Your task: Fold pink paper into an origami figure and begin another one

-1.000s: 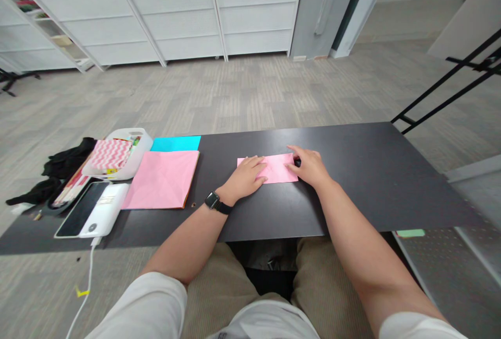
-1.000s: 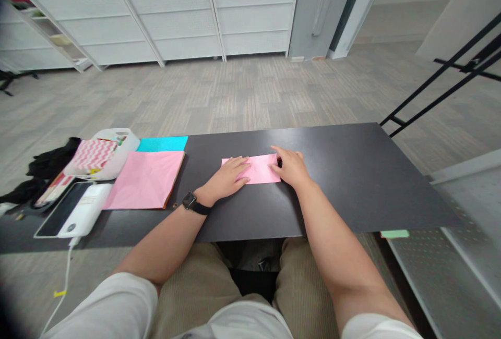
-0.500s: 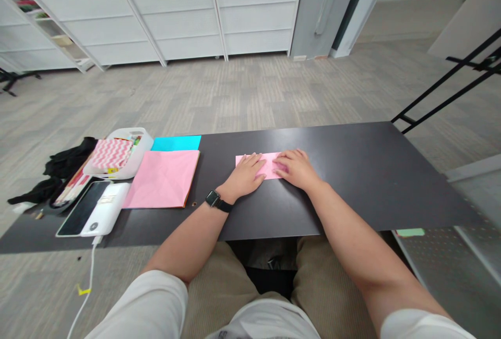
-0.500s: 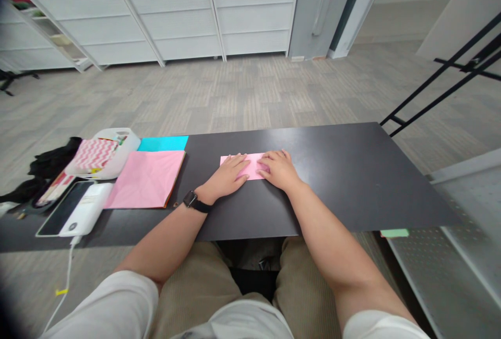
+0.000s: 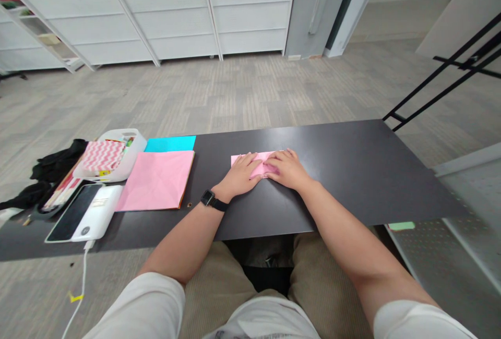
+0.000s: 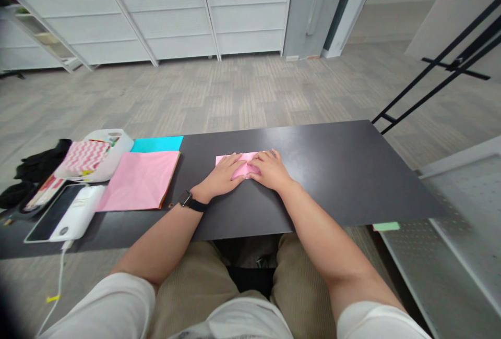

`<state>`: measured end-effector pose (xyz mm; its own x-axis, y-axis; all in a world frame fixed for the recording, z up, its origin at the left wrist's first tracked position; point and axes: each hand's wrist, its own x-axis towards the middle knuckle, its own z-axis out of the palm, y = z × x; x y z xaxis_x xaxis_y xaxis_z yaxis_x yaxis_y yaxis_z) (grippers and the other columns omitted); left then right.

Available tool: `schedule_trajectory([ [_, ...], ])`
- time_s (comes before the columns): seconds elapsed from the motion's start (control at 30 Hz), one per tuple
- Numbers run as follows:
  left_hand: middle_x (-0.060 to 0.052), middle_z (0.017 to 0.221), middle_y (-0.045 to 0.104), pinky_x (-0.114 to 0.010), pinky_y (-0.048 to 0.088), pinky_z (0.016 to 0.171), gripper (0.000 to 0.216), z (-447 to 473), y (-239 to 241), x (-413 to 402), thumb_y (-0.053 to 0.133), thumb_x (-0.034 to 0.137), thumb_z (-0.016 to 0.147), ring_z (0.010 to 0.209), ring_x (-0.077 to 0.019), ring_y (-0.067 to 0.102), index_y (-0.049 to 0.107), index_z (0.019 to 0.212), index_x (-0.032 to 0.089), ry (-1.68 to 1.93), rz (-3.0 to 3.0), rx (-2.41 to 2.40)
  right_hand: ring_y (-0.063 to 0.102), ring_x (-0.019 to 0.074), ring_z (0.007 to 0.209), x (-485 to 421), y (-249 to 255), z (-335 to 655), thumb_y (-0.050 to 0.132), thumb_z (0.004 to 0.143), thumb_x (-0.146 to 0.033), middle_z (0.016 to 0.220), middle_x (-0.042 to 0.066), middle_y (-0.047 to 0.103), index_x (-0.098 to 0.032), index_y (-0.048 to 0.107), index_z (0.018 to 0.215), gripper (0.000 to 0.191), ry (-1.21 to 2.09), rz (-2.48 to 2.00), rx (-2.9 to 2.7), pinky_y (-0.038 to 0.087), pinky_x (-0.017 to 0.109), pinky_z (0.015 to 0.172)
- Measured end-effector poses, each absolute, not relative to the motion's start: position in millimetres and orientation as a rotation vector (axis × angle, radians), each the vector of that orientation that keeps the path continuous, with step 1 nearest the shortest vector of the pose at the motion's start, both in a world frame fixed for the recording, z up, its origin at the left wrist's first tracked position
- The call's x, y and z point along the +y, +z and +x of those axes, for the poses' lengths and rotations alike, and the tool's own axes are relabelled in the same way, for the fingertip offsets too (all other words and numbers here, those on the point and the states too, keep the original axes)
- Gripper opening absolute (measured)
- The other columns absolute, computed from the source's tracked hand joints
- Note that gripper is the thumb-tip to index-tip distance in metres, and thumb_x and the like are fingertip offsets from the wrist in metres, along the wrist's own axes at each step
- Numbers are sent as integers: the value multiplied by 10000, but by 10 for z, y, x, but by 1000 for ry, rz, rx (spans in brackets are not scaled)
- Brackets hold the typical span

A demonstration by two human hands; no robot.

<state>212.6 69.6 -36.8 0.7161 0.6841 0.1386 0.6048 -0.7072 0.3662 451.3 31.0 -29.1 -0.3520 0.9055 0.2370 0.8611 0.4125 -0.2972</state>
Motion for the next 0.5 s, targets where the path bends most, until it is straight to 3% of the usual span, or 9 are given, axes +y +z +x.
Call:
schedule_trajectory([
  [0.3, -148, 1706, 416, -558, 236, 1348, 570, 2123, -345, 716, 600, 436, 1020, 1608, -347, 353, 551, 1535, 195, 338, 2601, 1032, 564, 353, 1344, 280, -263, 4713, 841, 884, -490, 1408, 89, 657, -357, 759, 1282, 428, 236, -1605, -2279, 238, 699, 1256],
  [0.5, -132, 1719, 402, -551, 226, 1357, 582, 2117, -328, 723, 589, 472, 1027, 1624, -341, 326, 546, 1541, 202, 312, 2585, 1040, 223, 479, 1618, 262, -305, 5006, 887, 807, -523, 1739, 123, 337, -351, 666, 1452, 703, 237, -1785, -2212, 196, 778, 1253],
])
